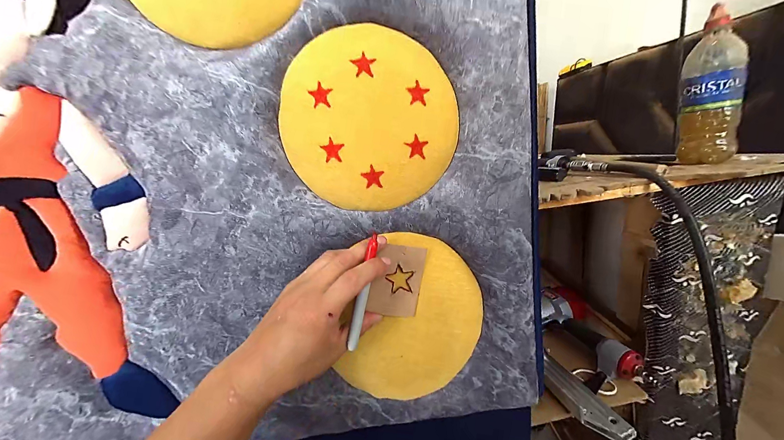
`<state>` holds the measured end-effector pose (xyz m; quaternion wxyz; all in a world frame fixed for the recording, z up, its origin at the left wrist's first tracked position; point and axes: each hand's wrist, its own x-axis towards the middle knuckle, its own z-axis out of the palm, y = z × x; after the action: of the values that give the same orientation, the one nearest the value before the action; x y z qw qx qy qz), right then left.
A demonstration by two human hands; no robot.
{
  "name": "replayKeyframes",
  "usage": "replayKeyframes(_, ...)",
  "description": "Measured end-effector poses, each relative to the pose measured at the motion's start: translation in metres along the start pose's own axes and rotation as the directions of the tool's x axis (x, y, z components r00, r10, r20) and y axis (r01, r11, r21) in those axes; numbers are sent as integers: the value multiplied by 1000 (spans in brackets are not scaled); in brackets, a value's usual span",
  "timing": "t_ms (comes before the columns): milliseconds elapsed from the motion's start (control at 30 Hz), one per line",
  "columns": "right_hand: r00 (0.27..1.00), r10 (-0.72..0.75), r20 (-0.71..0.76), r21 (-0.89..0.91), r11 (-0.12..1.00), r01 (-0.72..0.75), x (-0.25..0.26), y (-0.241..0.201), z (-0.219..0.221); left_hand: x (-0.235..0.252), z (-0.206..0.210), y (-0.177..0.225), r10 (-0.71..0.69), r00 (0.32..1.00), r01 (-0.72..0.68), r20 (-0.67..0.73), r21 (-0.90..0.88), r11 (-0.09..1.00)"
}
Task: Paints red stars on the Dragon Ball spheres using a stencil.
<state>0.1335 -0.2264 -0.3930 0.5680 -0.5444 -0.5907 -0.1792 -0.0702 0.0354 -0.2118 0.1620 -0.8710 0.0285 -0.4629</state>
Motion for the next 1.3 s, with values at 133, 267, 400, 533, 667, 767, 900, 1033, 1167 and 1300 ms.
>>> replayKeyframes(133, 963, -237, -130, -234, 951, 203, 116, -10, 41, -5, 6, -3, -33, 999, 32, -33, -20, 999)
replayKeyframes(267, 968, -240, -74, -327, 923, 204, 163, -12, 62, -6, 7, -2, -68, 997, 67, -32, -45, 997)
replayKeyframes(400, 951, -302, 61, -364, 881, 302, 172, -3, 64, -5, 4, 1, -61, 998, 60, -9, -53, 997)
replayKeyframes(533, 941, -323, 102, -383, 860, 337, 174, 4, 64, -6, 2, 5, -69, 998, 69, 6, -41, 997)
replayKeyframes(667, 919, -368, 139, -376, 839, 393, 187, 0, 60, 1, -2, 3, -58, 998, 59, 31, -25, 998)
replayKeyframes(767, 907, -386, 169, -366, 830, 421, 191, 0, 59, 0, -2, 1, -52, 998, 52, 34, -6, 999)
replayKeyframes(900, 902, -415, 117, -391, 816, 426, 188, 1, 65, -3, -1, 3, -48, 999, 48, 12, -13, 999)
replayKeyframes(1033, 896, -431, 107, -391, 810, 437, 188, 3, 67, -4, 2, 3, -51, 999, 51, -2, 12, 999)
replayKeyframes(1167, 901, -424, 92, -382, 821, 425, 187, 1, 68, -7, 4, 4, -54, 998, 54, -15, 6, 999)
replayKeyframes(1300, 904, -416, 93, -386, 822, 418, 187, -2, 67, -9, 8, 7, -54, 998, 56, -25, 79, 995)
